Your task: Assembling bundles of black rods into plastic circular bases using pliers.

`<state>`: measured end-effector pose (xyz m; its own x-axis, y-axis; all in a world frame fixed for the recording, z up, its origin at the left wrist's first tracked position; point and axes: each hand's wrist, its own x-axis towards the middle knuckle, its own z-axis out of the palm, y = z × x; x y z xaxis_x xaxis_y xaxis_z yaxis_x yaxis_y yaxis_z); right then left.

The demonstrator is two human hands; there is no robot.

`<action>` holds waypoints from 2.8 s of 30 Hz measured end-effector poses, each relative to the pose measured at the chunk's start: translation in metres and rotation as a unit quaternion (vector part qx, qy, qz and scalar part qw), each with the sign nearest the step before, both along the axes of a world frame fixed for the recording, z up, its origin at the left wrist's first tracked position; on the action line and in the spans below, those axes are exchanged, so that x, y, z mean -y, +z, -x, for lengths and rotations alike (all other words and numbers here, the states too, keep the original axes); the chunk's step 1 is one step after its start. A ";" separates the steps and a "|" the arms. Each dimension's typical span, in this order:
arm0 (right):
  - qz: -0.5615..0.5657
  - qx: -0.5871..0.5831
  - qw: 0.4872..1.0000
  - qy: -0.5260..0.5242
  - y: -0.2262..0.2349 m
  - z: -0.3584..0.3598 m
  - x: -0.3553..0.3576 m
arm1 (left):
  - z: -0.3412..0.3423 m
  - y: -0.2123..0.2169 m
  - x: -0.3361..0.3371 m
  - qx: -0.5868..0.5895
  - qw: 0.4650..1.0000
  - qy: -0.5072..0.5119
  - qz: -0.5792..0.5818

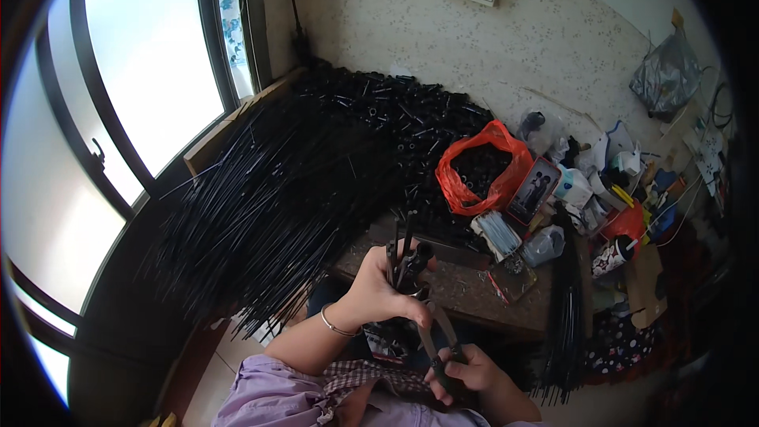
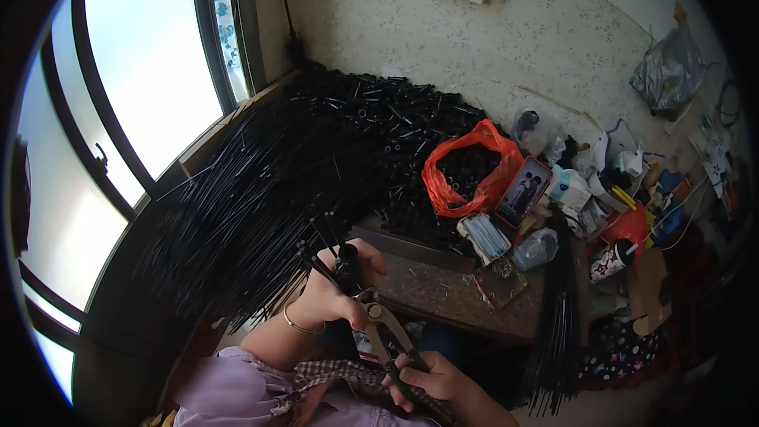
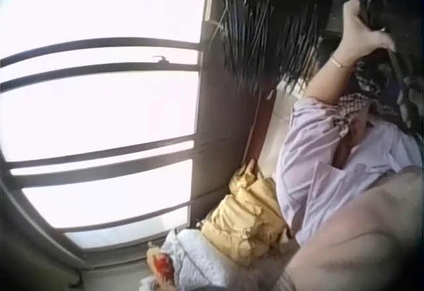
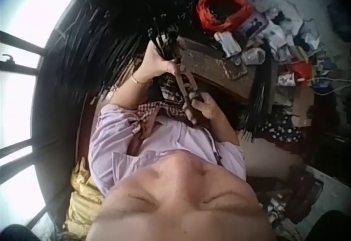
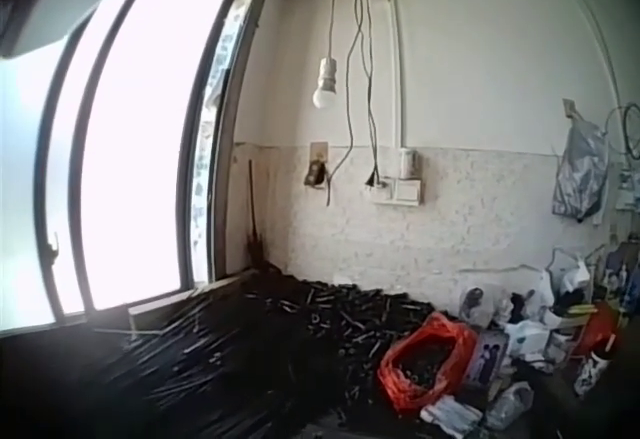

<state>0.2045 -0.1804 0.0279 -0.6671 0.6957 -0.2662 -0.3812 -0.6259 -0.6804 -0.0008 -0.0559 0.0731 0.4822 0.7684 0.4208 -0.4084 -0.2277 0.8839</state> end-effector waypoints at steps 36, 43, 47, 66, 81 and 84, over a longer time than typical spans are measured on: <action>-0.273 0.257 0.898 -0.229 -0.055 0.024 -0.009 | -0.056 -0.022 -0.003 -0.076 0.989 0.103 0.070; -0.342 0.716 0.457 -0.401 -0.091 -0.125 -0.101 | -0.053 -0.041 -0.011 -0.037 0.994 0.078 0.074; -0.345 0.764 0.417 -0.351 -0.110 -0.157 -0.121 | -0.053 -0.052 -0.016 -0.074 0.993 0.066 0.066; -0.289 0.648 0.511 -0.485 -0.079 -0.112 -0.107 | -0.054 -0.036 -0.002 -0.143 0.989 -0.009 0.040; -0.233 0.059 0.834 -0.496 0.012 0.046 -0.030 | -0.055 -0.036 0.038 -0.044 0.996 0.076 -0.006; -0.237 0.072 0.833 -0.495 0.017 0.050 -0.027 | -0.051 -0.036 0.041 -0.029 0.997 0.070 -0.011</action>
